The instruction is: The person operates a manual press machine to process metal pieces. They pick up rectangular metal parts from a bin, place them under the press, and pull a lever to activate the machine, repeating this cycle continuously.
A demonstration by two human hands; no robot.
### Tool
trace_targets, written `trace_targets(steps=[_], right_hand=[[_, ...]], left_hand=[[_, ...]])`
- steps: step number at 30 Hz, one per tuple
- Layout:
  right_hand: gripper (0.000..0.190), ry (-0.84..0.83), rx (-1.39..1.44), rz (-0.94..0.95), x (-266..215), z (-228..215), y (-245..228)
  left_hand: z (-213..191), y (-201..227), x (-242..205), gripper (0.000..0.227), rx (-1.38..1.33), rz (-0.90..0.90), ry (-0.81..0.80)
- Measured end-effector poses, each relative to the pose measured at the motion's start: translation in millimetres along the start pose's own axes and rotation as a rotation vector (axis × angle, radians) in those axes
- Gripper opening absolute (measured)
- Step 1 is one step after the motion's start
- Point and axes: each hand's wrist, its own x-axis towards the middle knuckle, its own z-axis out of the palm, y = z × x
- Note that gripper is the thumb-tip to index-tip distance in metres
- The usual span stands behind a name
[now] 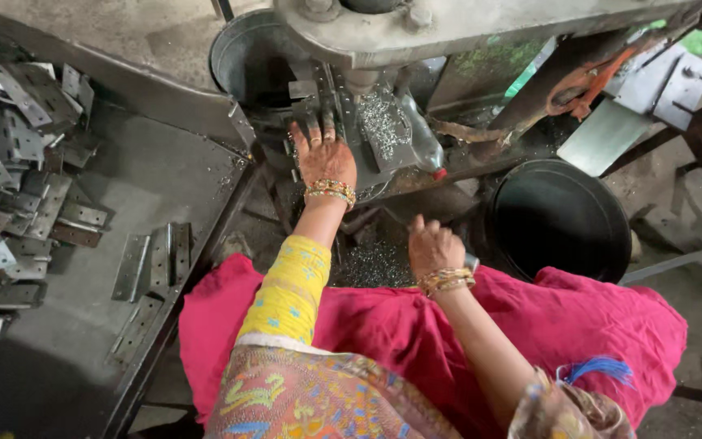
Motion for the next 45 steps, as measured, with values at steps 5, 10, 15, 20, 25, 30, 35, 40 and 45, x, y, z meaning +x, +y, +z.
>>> trace_targets(steps=[5, 10, 15, 20, 25, 30, 35, 40, 45], right_hand=[[0.055, -0.050, 0.088, -0.018, 15.0, 60.3, 8.7], [0.040, 0.012, -0.010, 0.076, -9.6, -11.4, -9.1], [0.052, -0.030, 0.076, 0.027, -6.1, -9.4, -7.8], [0.042, -0.048, 0.102, -0.015, -7.2, 36.4, 9.6], [0.026, 0.077, 0.048, 0.022, -16.0, -23.0, -14.0], [0.040, 0.083, 0.061, 0.005, -2.3, -6.7, -9.8], [0.062, -0.143, 0.128, 0.033, 24.7, 69.5, 11.9], [0.042, -0.196, 0.164, 0.112, -5.0, 17.7, -3.3], [0.026, 0.215, -0.018, -0.064, -41.4, -66.7, -14.7]], left_hand=[[-9.5, 3.1, -17.7, 0.047, -0.121, -0.004, -0.014], [-29.3, -4.1, 8.3, 0.047, -0.069, 0.006, -0.195], [-16.4, 3.4, 27.1, 0.045, -0.059, -0.028, -0.119], [-2.3, 6.3, 16.8, 0.047, -0.026, -0.015, 0.005], [-26.3, 1.2, 13.1, 0.046, -0.068, -0.014, -0.160], [-13.1, 1.3, 16.7, 0.050, -0.035, -0.009, -0.032], [-9.3, 4.2, 15.4, 0.053, -0.113, -0.030, -0.093], [-19.3, 0.6, 13.5, 0.050, -0.063, 0.002, -0.023], [-19.3, 2.8, -37.0, 0.059, -0.205, 0.043, 0.014]])
